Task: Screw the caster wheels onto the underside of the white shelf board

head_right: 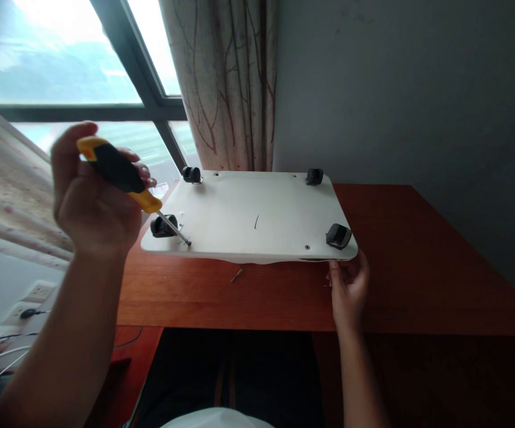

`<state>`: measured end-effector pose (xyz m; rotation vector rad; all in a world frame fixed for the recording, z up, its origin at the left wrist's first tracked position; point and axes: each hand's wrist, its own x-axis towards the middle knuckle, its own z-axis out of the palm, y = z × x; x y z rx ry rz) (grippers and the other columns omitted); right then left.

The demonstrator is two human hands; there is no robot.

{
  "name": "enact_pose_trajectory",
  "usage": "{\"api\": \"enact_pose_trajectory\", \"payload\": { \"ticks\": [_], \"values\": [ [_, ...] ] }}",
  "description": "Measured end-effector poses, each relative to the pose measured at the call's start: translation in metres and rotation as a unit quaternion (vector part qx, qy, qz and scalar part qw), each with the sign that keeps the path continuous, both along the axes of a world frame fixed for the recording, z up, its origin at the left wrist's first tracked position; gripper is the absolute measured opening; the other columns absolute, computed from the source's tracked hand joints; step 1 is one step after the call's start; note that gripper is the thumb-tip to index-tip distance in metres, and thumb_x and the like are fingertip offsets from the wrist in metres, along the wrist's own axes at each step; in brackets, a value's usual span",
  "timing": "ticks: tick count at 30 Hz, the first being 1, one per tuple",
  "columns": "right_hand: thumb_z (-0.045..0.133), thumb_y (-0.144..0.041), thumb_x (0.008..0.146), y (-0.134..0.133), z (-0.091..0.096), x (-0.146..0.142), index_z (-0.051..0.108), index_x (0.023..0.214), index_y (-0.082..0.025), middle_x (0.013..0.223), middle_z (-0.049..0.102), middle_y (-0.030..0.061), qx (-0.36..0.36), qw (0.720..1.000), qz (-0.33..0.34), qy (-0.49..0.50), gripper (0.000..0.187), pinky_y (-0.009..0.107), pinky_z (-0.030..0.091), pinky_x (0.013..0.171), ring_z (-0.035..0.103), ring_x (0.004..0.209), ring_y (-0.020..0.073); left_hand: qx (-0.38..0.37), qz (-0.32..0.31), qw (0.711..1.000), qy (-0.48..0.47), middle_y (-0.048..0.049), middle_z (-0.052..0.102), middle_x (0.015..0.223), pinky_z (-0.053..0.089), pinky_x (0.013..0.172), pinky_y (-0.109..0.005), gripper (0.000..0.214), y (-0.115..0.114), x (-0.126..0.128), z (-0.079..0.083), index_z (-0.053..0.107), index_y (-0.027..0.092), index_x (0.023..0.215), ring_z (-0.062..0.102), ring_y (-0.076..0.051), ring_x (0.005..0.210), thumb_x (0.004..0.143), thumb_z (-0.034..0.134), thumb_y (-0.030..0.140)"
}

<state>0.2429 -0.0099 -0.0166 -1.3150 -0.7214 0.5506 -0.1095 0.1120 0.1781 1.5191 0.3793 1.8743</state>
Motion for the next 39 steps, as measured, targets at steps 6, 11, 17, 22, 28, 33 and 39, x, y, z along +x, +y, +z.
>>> {"api": "enact_pose_trajectory", "payload": {
  "ticks": [6,11,17,22,28,33,39],
  "values": [
    [0.082,-0.048,0.075,0.000,-0.002,0.001,0.048,0.142,-0.027,0.095,0.066,0.0016,-0.004,1.000,-0.006,-0.003,0.078,0.023,0.046,0.052,0.056,0.061,0.0104,0.014,0.078,0.996,-0.038,-0.0005,0.057,0.083,0.042,0.045,-0.021,0.026,-0.003,0.017,0.002,0.061,0.018,0.101,0.054,-0.008,0.053,0.096,0.064,0.043],
    [0.082,-0.049,0.075,0.001,-0.003,0.001,0.047,0.142,-0.028,0.097,0.067,0.0027,-0.004,1.000,-0.008,-0.001,0.079,0.023,0.045,0.050,0.055,0.061,0.0107,0.025,0.042,0.998,-0.039,-0.0022,0.062,0.082,0.052,0.057,-0.028,0.019,0.001,0.016,0.005,0.060,0.017,0.103,0.065,-0.016,0.069,0.098,0.062,0.036],
    [0.082,-0.049,0.076,0.001,-0.001,0.001,0.047,0.143,-0.027,0.097,0.066,0.0027,-0.010,1.000,-0.007,-0.005,0.079,0.024,0.046,0.052,0.056,0.062,0.0115,-0.018,0.007,1.000,-0.020,-0.0022,0.063,0.082,0.045,0.050,-0.025,0.029,-0.002,0.017,0.005,0.060,0.022,0.095,0.057,-0.012,0.060,0.097,0.059,0.051],
    [0.081,-0.050,0.075,0.000,-0.001,0.000,0.046,0.143,-0.027,0.098,0.067,0.0036,-0.010,1.000,-0.006,-0.005,0.079,0.023,0.046,0.050,0.056,0.061,0.0110,-0.044,0.069,0.995,-0.050,0.0016,0.061,0.080,0.040,0.050,-0.025,0.015,-0.007,0.023,0.001,0.060,0.027,0.091,0.057,-0.010,0.057,0.099,0.061,0.040],
    [0.082,-0.050,0.075,0.000,-0.001,0.000,0.047,0.143,-0.027,0.097,0.067,0.0048,-0.013,1.000,-0.009,-0.009,0.080,0.024,0.045,0.049,0.056,0.061,0.0120,-0.053,0.028,0.998,-0.033,-0.0057,0.065,0.088,0.050,0.063,-0.031,0.031,-0.002,0.015,0.004,0.067,0.018,0.093,0.064,-0.015,0.071,0.104,0.050,0.042],
    [0.082,-0.050,0.075,0.001,-0.001,0.000,0.047,0.142,-0.027,0.096,0.067,0.0032,-0.013,1.000,-0.009,-0.006,0.079,0.024,0.046,0.051,0.056,0.060,0.0115,-0.083,0.020,0.996,-0.023,-0.0032,0.065,0.075,0.046,0.057,-0.030,0.031,-0.004,0.015,0.007,0.065,0.023,0.097,0.060,-0.016,0.063,0.104,0.045,0.047],
    [0.081,-0.048,0.077,-0.001,0.003,-0.001,0.047,0.142,-0.027,0.097,0.067,0.0031,-0.012,1.000,0.000,-0.003,0.076,0.023,0.046,0.051,0.056,0.062,0.0109,-0.080,0.045,0.993,-0.068,0.0027,0.059,0.066,0.030,0.045,-0.023,0.035,-0.007,0.023,0.007,0.055,0.025,0.093,0.050,-0.010,0.050,0.101,0.046,0.058]
  ]
}}
